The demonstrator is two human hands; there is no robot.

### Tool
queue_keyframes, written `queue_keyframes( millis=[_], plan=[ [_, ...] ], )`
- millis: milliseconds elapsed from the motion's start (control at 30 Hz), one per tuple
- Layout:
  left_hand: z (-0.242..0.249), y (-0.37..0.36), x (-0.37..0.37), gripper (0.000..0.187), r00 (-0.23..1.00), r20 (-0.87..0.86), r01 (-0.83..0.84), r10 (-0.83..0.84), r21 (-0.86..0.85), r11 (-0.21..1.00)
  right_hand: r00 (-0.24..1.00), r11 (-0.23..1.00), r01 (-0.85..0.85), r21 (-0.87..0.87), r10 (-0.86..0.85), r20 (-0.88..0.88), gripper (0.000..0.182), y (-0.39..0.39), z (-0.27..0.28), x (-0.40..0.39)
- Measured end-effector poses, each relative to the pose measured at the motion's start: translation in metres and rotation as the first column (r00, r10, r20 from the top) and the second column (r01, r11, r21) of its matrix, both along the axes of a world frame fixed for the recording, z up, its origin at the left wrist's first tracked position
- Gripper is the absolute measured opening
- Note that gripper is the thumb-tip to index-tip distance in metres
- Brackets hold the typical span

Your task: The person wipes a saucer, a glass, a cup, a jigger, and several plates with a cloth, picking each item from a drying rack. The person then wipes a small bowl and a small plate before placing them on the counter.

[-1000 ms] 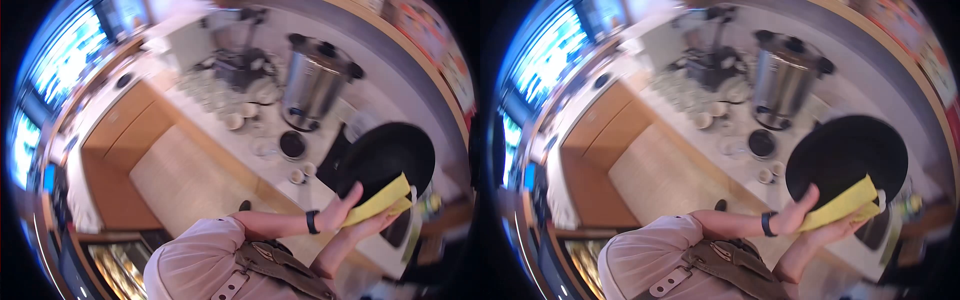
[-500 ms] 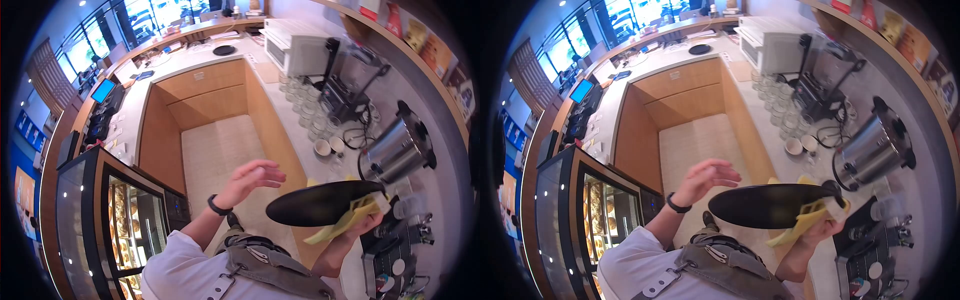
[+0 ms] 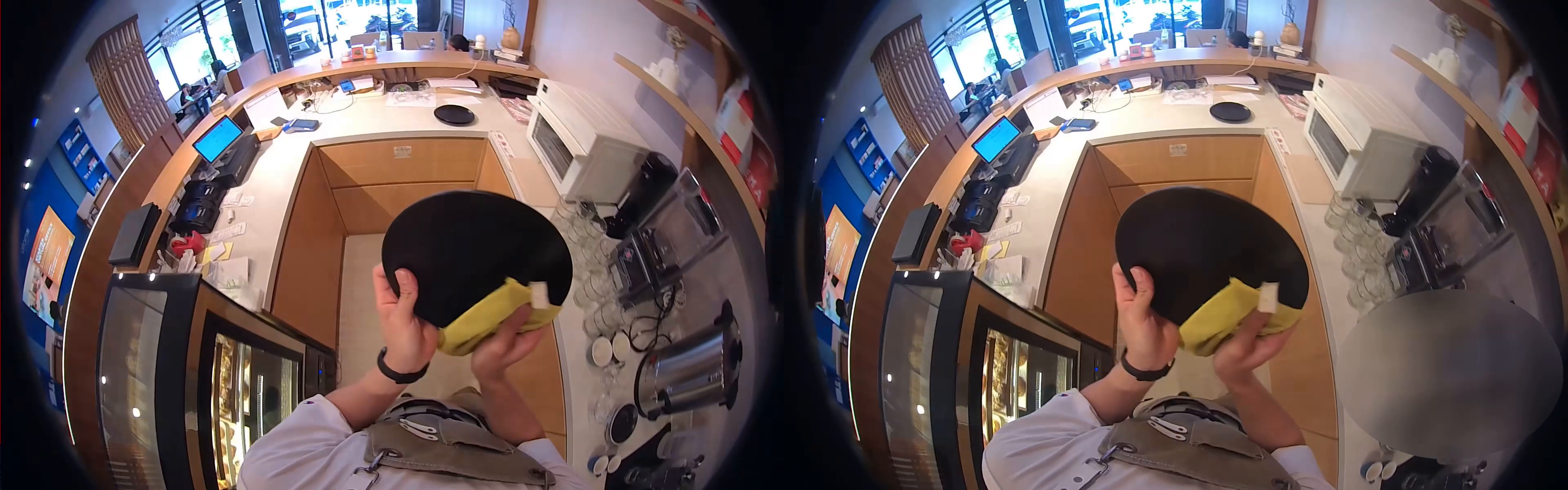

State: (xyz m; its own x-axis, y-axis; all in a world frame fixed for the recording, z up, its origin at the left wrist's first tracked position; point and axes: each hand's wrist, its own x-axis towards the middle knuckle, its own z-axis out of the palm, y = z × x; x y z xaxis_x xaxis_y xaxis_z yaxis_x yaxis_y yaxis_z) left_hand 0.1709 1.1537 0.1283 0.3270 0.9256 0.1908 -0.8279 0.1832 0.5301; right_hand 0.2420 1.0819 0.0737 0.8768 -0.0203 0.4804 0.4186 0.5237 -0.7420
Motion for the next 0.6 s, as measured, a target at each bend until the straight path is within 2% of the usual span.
queue_keyframes(
  millis=[33,133,167,200,233,267,300,333,367,467,533,600],
  plan=[
    [-0.004,0.012,0.012,0.017,1.0,0.008,0.009,-0.008,-0.04,0.999,0.996,0.991,-0.08,0.109,0.083,-0.019,0.035,0.024,0.0,-0.002],
    [-0.029,0.064,0.048,0.016,0.998,0.006,0.069,-0.068,-0.068,0.995,0.926,0.925,-0.372,-0.076,0.363,-0.103,0.04,0.044,-0.037,0.042],
    [-0.033,0.081,0.06,0.017,0.995,-0.01,0.099,-0.1,-0.079,0.992,0.904,0.907,-0.407,-0.104,0.384,-0.188,0.048,0.048,-0.039,0.061],
    [-0.039,0.1,0.074,0.017,0.991,-0.026,0.129,-0.131,-0.086,0.988,0.771,0.781,-0.617,0.1,0.625,-0.121,0.051,0.057,-0.035,0.086],
    [-0.051,0.119,0.088,0.019,0.982,-0.06,0.177,-0.181,-0.057,0.983,0.591,0.568,-0.774,0.28,0.807,-0.004,0.054,0.068,-0.03,0.113],
    [-0.064,0.133,0.103,0.019,0.974,-0.094,0.2,-0.206,-0.066,0.978,0.384,0.294,-0.861,0.415,0.911,0.153,0.058,0.08,-0.024,0.136],
    [-0.069,0.145,0.121,0.019,0.965,-0.126,0.223,-0.231,-0.073,0.972,0.441,0.415,-0.814,0.406,0.897,-0.033,0.088,0.093,-0.013,0.155],
    [-0.072,0.157,0.141,0.019,0.953,-0.16,0.246,-0.257,-0.085,0.965,0.438,0.46,-0.794,0.397,0.886,-0.15,0.088,0.104,-0.009,0.176],
    [-0.072,0.163,0.165,0.02,0.957,-0.074,0.272,-0.282,-0.126,0.954,0.421,0.48,-0.787,0.387,0.877,-0.232,0.087,0.114,-0.012,0.196],
    [-0.069,0.213,0.224,0.025,0.938,-0.075,0.324,-0.338,-0.159,0.933,0.296,0.43,-0.826,0.364,0.881,-0.37,0.086,0.144,-0.038,0.252],
    [-0.068,0.259,0.256,0.026,0.958,-0.086,0.265,-0.274,-0.107,0.958,0.195,0.361,-0.865,0.349,0.882,-0.429,0.085,0.183,-0.052,0.285],
    [-0.059,0.311,0.292,0.026,0.984,-0.106,0.13,-0.141,-0.111,0.985,0.127,0.303,-0.894,0.329,0.877,-0.463,0.084,0.228,-0.056,0.321]
  ],
)
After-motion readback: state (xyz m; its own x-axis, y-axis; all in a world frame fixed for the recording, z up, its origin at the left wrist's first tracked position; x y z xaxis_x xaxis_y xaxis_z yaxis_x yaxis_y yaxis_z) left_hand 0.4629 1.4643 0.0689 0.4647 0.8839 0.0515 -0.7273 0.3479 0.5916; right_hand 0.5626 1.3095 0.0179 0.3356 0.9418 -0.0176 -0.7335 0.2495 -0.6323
